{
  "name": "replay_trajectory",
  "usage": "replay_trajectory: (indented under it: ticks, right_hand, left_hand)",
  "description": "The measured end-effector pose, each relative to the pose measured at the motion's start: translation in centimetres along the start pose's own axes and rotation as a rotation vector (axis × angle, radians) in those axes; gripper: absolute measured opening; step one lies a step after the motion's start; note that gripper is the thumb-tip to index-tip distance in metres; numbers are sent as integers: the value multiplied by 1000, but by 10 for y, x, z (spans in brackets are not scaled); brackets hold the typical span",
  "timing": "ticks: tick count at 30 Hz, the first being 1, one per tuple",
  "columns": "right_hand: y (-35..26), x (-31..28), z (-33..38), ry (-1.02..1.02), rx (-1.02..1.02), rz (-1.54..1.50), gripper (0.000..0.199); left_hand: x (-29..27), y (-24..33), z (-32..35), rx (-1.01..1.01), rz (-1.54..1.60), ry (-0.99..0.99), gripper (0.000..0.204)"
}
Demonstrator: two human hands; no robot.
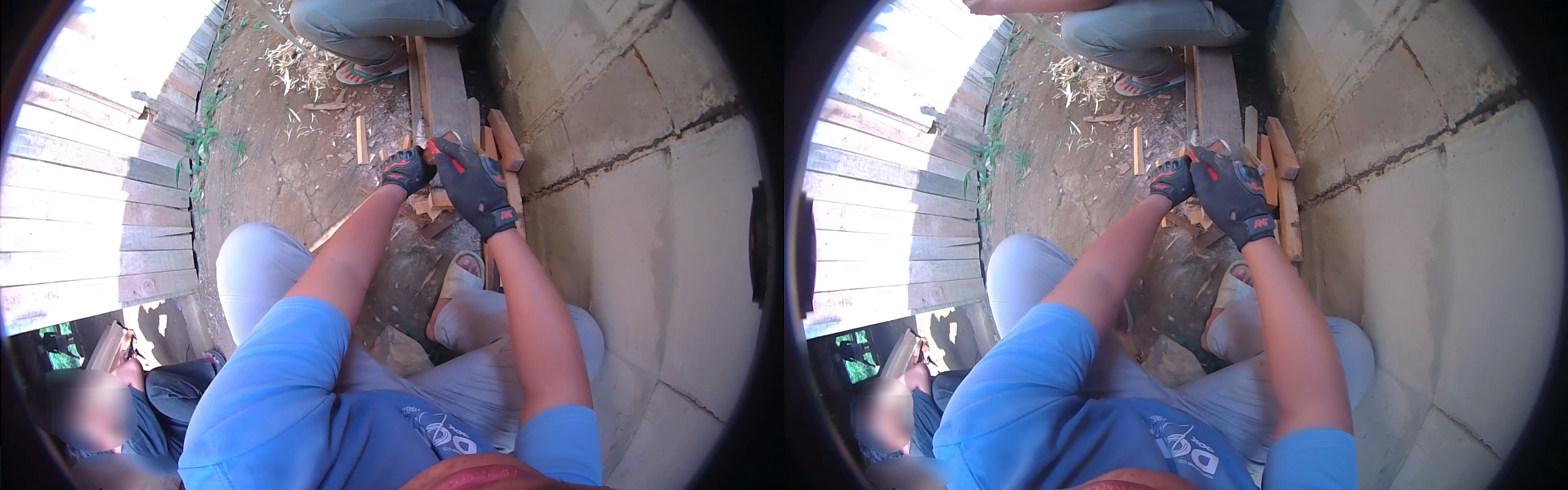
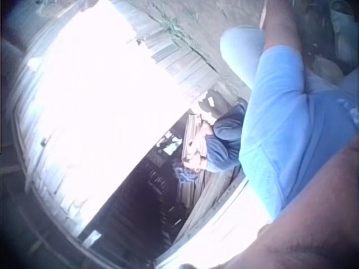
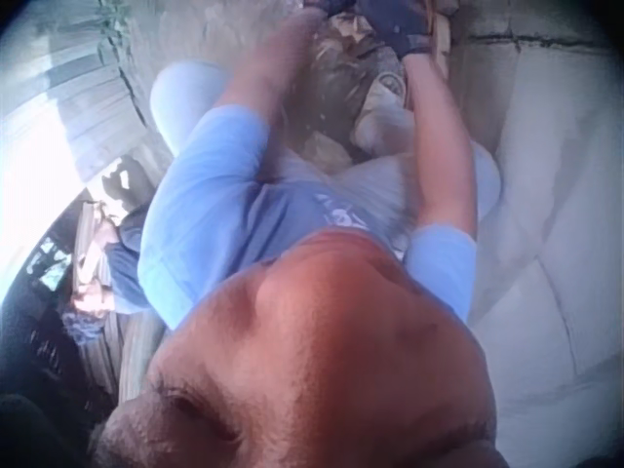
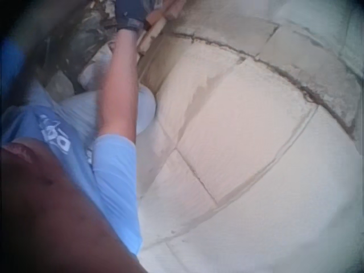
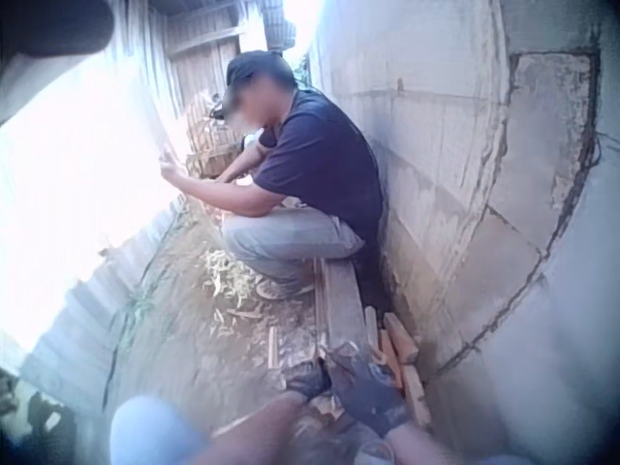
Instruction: The person sits on the ground and uses a hand saw to cut small pieces of wood. They hold the wood with one hand and saw with the other, occasionally adjusting the wood's position. The person also uses a hammer to split some of the cut pieces.
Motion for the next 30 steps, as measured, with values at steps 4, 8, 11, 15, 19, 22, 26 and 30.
replay_trajectory:
  ticks: [4,8,11,15,19,22,26,30]
  right_hand:
    - [0,-7,12,14,0,-45,37]
    - [12,-10,28,30,27,-45,38]
    - [5,6,31,52,-40,109,38]
    - [-33,17,3,-10,25,241,38]
    - [-36,19,2,36,112,215,38]
    - [-19,21,24,91,40,197,37]
    - [2,13,38,114,9,203,37]
    - [-9,1,34,-43,162,220,38]
  left_hand:
    - [-17,17,17,-38,25,13,55]
    - [-16,19,16,-61,140,-36,55]
    - [-16,17,19,-57,118,77,41]
    - [-16,12,13,-55,192,-21,39]
    - [-15,11,9,-72,231,-1,39]
    - [-11,9,11,-51,241,26,37]
    - [-12,7,-3,10,203,70,34]
    - [-11,7,8,40,205,6,33]
Point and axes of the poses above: each hand's wrist, its own z-axis away from the middle knuckle, its own x-axis out of the palm, y = z × x, the point moved 3 cm from there along -z, towards the middle knuckle, and after that the axes turned 10 degrees about -z, right-handed, at the moved point
